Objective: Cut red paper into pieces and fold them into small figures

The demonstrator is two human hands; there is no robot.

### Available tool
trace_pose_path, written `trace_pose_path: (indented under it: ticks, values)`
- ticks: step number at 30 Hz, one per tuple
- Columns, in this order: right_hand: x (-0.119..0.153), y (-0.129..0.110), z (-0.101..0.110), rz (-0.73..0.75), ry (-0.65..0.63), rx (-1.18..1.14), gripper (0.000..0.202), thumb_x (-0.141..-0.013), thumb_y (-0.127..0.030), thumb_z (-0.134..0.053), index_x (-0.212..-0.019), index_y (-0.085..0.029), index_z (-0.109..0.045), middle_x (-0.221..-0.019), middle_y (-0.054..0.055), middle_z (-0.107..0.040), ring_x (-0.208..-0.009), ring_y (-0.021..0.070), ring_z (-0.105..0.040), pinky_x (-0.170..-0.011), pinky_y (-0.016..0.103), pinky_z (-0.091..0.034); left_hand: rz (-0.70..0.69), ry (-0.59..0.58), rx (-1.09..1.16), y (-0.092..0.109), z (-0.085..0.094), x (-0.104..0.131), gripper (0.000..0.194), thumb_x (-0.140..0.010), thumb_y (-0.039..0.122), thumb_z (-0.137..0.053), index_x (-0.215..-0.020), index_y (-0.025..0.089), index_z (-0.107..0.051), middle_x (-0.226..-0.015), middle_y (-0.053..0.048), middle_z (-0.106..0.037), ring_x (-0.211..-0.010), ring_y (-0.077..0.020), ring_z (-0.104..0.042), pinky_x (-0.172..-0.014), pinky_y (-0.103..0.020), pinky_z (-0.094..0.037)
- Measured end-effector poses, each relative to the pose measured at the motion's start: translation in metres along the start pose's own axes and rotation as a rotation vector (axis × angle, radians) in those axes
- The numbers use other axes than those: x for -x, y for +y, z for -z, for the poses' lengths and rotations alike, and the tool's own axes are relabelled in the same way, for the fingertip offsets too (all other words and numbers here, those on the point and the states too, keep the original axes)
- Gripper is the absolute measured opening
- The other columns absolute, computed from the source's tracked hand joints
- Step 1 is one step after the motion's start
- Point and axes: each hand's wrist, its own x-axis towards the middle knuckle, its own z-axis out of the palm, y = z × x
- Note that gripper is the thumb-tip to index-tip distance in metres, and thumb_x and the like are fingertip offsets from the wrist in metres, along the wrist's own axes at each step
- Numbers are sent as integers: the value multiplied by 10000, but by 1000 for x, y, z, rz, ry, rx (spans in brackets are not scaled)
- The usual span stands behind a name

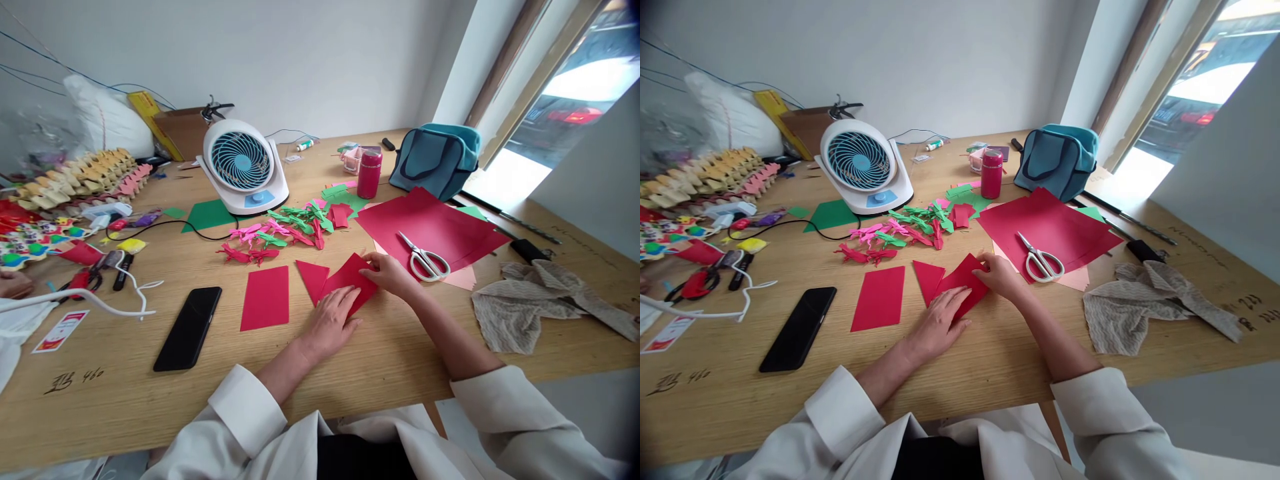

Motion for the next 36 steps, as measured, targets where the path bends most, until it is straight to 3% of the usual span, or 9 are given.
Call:
trace_pose_path:
  ticks: [3, 6, 10, 12, 14, 18, 21, 31, 36]
  values:
    - [2, -2, 8, 91, 12, -150, 172, -813, -354, -621, -789, -185, -642, -650, -22, -585, -612, 140, -522, -548, 244, -381, 56, 176, 122, -4, 6, -2, 135, -925, 257, -534, -957, 193, -648, -1089, -98, -663, -1083, -233, -583, -990, -413, -435]
    - [9, -13, 16, 191, 171, -306, 203, -847, -395, -606, -810, -195, -610, -712, -7, -618, -652, 154, -551, -574, 260, -428, 231, 289, 362, -10, 15, -8, 302, -931, 371, -532, -703, 186, -603, -816, -65, -650, -826, -193, -603, -824, -355, -479]
    - [25, -33, 20, 561, 497, -202, 59, -879, -273, -602, -855, -221, -614, -839, 26, -641, -782, 187, -593, -712, 328, -478, 501, 172, 1140, -14, 32, -21, 437, -872, 576, -554, -1028, 182, -661, -1055, -110, -698, -895, -214, -662, -707, -309, -516]
    - [35, -41, 18, 773, 436, -73, 54, -881, -202, -596, -891, -236, -636, -910, 46, -666, -856, 207, -612, -781, 373, -474, 555, 47, 1508, -15, 41, -27, 601, -851, 683, -491, -1124, 170, -647, -1144, -147, -694, -1003, -267, -669, -720, -342, -544]
    - [43, -45, 14, 904, 315, 71, 114, -882, -166, -587, -915, -255, -651, -983, 54, -684, -893, 217, -610, -812, 404, -458, 583, 68, 1689, -18, 47, -31, 617, -857, 680, -488, -1136, 155, -653, -1134, -147, -710, -1041, -283, -671, -786, -379, -560]
    - [50, -44, 4, 981, 157, 240, 170, -897, -151, -566, -943, -282, -663, -1080, 44, -687, -934, 223, -590, -859, 437, -439, 658, 313, 1727, -29, 47, -29, 260, -841, 340, -688, -1003, 136, -689, -987, -92, -761, -996, -234, -703, -938, -363, -533]
    - [48, -39, -1, 986, 131, 280, 192, -903, -146, -557, -978, -287, -663, -1146, 51, -673, -999, 234, -586, -894, 455, -439, 692, 416, 1674, -36, 43, -24, 176, -779, 181, -738, -940, 130, -686, -931, -74, -768, -946, -220, -722, -975, -375, -521]
    - [38, -24, -3, 841, 173, 136, 421, -764, 7, -508, -1071, -250, -635, -1414, 109, -458, -1242, 278, -503, -950, 474, -490, 587, 425, 1730, -33, 42, -21, 138, -750, 148, -759, -877, 138, -706, -833, -43, -771, -920, -215, -732, -986, -375, -519]
    - [37, -24, -8, 798, 77, 12, 435, -772, 20, -475, -1083, -249, -620, -1419, 105, -466, -1159, 227, -581, -936, 419, -529, 611, 439, 1691, -35, 40, -21, 186, -739, 160, -764, -910, 132, -696, -863, -62, -773, -970, -249, -722, -990, -405, -514]
